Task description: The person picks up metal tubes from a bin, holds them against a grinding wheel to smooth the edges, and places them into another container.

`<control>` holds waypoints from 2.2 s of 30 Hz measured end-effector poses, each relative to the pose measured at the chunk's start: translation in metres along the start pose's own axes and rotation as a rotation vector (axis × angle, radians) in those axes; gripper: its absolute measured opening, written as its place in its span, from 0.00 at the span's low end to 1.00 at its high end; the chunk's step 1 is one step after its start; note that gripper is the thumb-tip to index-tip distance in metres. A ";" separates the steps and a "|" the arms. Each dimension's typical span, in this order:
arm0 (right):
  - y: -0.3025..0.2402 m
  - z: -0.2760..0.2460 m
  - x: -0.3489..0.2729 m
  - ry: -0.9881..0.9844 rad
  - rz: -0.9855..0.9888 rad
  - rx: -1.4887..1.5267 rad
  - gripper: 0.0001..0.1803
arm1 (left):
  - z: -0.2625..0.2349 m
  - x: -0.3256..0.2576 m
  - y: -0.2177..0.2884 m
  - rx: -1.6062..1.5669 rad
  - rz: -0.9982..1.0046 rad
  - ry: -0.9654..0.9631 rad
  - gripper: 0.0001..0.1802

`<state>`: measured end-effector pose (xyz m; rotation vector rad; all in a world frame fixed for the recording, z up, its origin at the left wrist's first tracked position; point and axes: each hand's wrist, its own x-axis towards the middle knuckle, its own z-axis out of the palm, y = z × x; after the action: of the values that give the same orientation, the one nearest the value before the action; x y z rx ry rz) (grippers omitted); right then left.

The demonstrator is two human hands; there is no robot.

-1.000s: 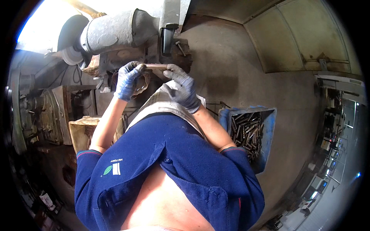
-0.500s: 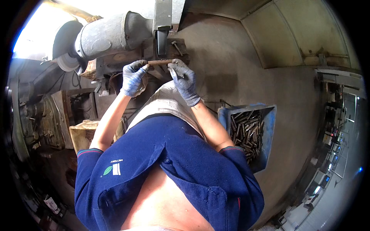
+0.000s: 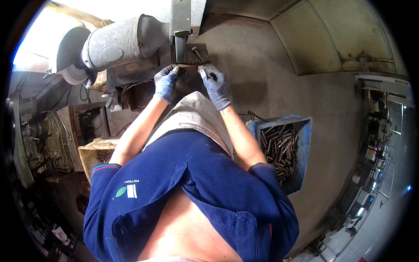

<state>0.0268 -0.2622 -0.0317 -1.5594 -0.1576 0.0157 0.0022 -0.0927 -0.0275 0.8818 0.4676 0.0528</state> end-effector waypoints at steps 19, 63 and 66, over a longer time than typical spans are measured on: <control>0.025 0.062 0.001 0.046 -0.017 0.072 0.08 | -0.041 0.012 0.025 0.163 0.050 0.123 0.04; -0.081 0.029 -0.061 -0.118 -0.693 -0.395 0.21 | -0.036 -0.067 0.056 0.493 0.530 -0.187 0.11; -0.086 0.020 -0.072 -0.040 -0.637 -0.375 0.20 | -0.025 -0.071 0.053 0.468 0.478 -0.242 0.11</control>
<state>-0.0547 -0.2510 0.0477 -1.8175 -0.7156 -0.5079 -0.0645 -0.0570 0.0257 1.4288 0.0282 0.2792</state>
